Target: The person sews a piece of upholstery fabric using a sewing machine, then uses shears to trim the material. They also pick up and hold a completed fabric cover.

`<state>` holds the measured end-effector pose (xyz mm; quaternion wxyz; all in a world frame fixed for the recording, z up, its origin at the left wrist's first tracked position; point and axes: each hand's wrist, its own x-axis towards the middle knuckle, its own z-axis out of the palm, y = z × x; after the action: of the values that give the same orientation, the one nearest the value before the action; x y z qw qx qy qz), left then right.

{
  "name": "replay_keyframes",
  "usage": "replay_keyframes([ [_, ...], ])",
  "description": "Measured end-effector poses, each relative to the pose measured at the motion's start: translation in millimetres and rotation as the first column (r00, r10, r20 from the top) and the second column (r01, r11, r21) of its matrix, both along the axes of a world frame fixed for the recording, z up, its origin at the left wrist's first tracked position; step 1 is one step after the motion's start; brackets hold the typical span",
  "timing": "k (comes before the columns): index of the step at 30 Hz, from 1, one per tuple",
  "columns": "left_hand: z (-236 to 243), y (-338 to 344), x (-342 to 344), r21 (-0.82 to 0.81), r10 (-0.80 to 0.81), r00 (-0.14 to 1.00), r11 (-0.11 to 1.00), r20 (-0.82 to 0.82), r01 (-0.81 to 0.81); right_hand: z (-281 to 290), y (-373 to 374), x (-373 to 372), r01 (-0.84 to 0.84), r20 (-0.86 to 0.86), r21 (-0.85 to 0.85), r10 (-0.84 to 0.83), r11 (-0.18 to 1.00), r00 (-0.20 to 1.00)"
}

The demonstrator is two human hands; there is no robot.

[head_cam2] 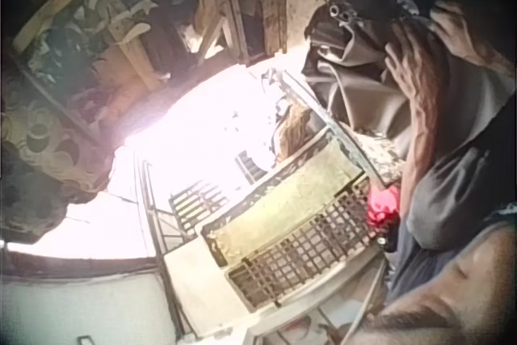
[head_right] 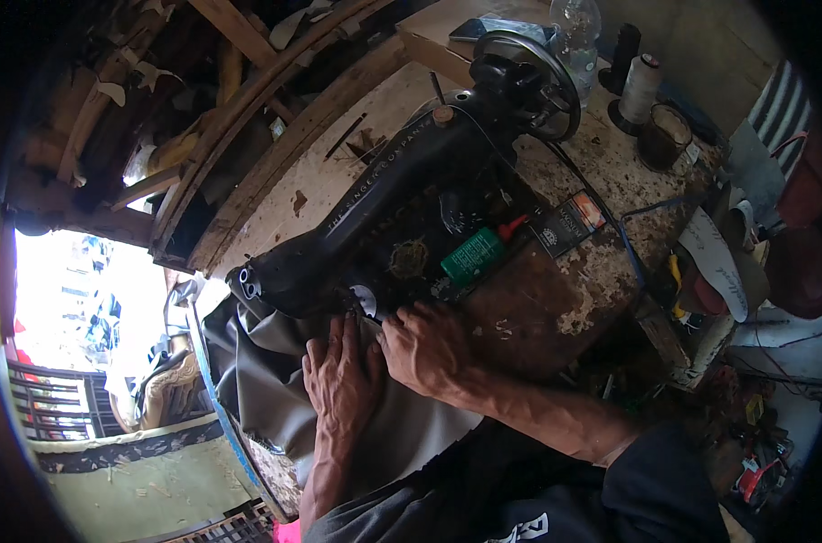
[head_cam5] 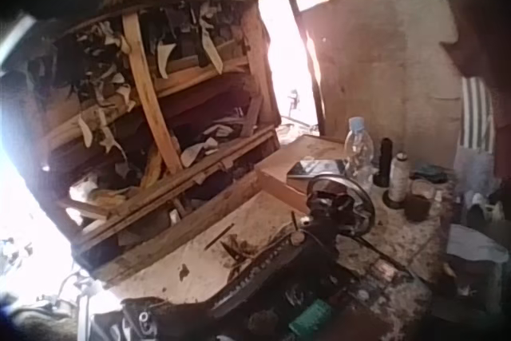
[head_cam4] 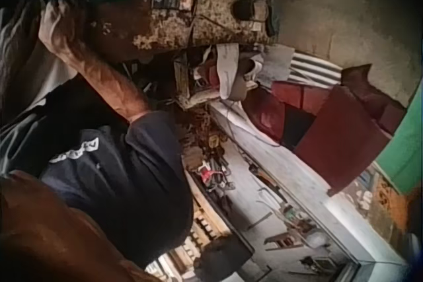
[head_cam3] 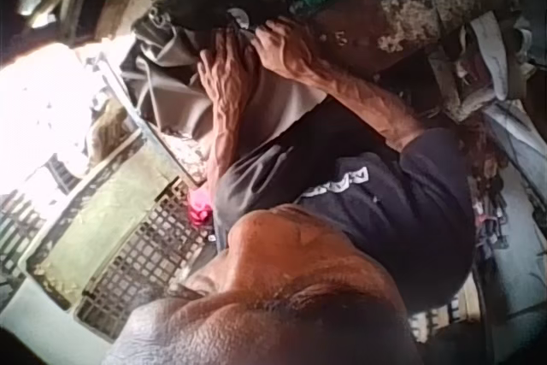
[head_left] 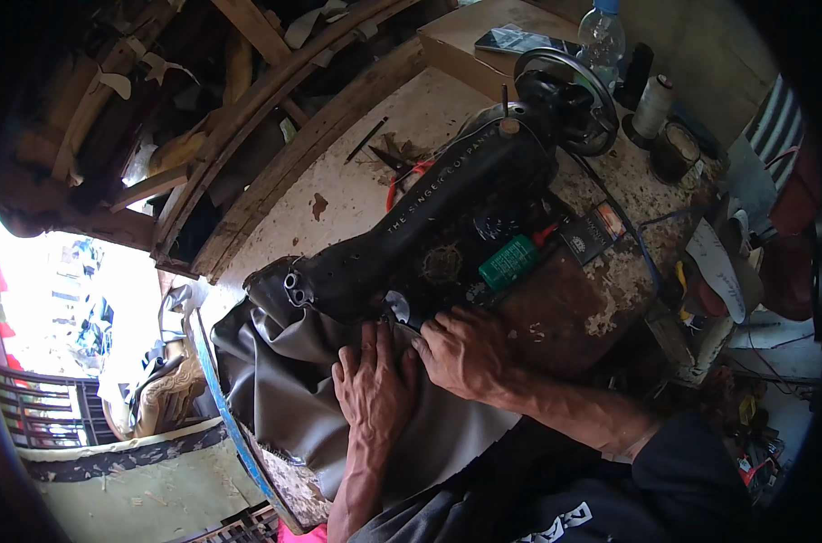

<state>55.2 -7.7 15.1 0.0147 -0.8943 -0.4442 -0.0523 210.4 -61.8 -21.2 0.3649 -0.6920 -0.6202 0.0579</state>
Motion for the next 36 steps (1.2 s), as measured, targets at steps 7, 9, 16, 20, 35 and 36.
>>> replay_keyframes([
  [7, 8, 0, 13, -0.039, 0.076, 0.996, 0.996, -0.053, -0.079, -1, 10, 5, 0.007, -0.004, -0.089, -0.007, 0.996, 1.0],
  [9, 6, 1, 12, -0.031, 0.074, 0.997, 0.997, -0.016, -0.075, 0, 12, 6, 0.002, -0.007, -0.118, -0.003, 0.993, 1.0],
  [16, 11, 4, 17, -0.073, 0.115, 0.993, 0.99, -0.042, -0.117, 8, 18, 10, -0.027, 0.025, -0.244, 0.034, 0.969, 0.999],
  [20, 7, 4, 13, -0.074, 0.12, 0.992, 0.99, -0.05, -0.124, 7, 50, 27, -0.214, -0.077, -0.349, 0.2, 0.913, 0.977],
  [35, 7, 10, 7, -0.057, 0.035, 0.998, 0.998, 0.051, -0.032, -41, 150, 33, -0.447, -0.269, 0.174, 0.479, 0.878, 0.836],
  [36, 6, 10, 5, -0.029, 0.019, 0.997, 0.999, 0.07, -0.017, -41, 150, 31, -0.455, -0.275, 0.178, 0.488, 0.872, 0.828],
])
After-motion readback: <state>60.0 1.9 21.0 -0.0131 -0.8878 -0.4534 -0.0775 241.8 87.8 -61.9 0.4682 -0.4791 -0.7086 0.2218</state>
